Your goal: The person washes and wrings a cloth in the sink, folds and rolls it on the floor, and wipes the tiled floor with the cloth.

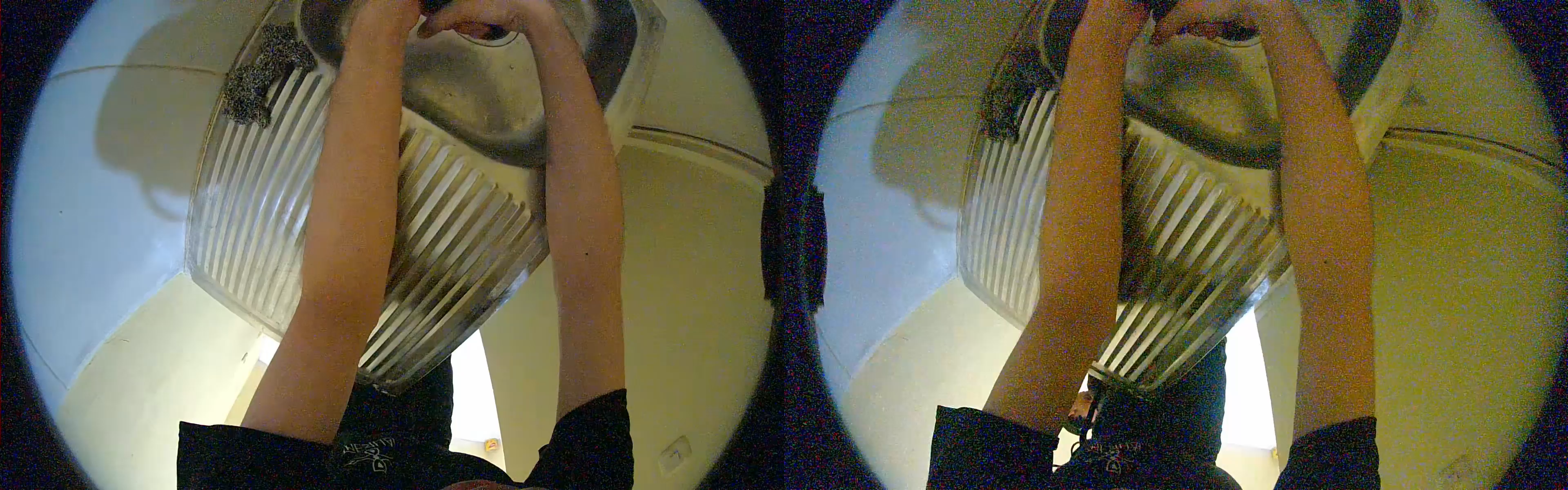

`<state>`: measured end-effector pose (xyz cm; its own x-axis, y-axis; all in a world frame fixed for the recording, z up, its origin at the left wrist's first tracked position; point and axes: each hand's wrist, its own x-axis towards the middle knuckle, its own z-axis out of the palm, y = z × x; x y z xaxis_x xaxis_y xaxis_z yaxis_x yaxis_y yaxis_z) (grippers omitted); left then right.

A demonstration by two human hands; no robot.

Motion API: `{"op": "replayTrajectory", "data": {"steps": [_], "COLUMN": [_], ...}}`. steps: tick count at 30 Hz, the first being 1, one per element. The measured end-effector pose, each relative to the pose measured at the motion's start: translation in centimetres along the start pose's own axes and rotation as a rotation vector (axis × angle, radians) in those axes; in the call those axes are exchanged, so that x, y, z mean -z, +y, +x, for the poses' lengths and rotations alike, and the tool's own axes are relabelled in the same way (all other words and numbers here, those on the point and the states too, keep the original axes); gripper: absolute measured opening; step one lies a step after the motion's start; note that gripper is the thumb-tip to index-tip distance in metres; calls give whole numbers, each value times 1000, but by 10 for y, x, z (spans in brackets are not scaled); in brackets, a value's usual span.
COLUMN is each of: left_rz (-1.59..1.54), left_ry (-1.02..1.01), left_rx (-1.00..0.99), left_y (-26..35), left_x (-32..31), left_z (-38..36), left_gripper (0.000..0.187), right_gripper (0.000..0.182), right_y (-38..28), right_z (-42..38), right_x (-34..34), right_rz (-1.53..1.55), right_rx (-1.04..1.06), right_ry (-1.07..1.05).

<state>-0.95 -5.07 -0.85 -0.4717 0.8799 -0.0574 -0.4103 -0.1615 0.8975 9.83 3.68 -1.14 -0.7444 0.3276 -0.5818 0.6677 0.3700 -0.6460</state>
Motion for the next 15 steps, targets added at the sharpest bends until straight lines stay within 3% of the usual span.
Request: {"op": "replayTrajectory", "data": {"steps": [4,7,10,15], "left_rz": [-58,-229,-310,-361], "left_ry": [247,389,480,512], "left_rx": [48,46,49,-4], "left_y": [4,6,10,3], "left_x": [-1,3,5,16], "left_z": [1,-5,-1,7], "left_gripper": [54,56,54,39], "right_gripper": [65,67,67,57], "right_y": [-31,-15,-25,-38], "right_z": [-20,12,22,6], "right_x": [-17,-28,-23,-30], "right_rz": [-104,-79,-151,-256], "right_rx": [25,208,87,29], "right_ry": [291,390,295,439]}}
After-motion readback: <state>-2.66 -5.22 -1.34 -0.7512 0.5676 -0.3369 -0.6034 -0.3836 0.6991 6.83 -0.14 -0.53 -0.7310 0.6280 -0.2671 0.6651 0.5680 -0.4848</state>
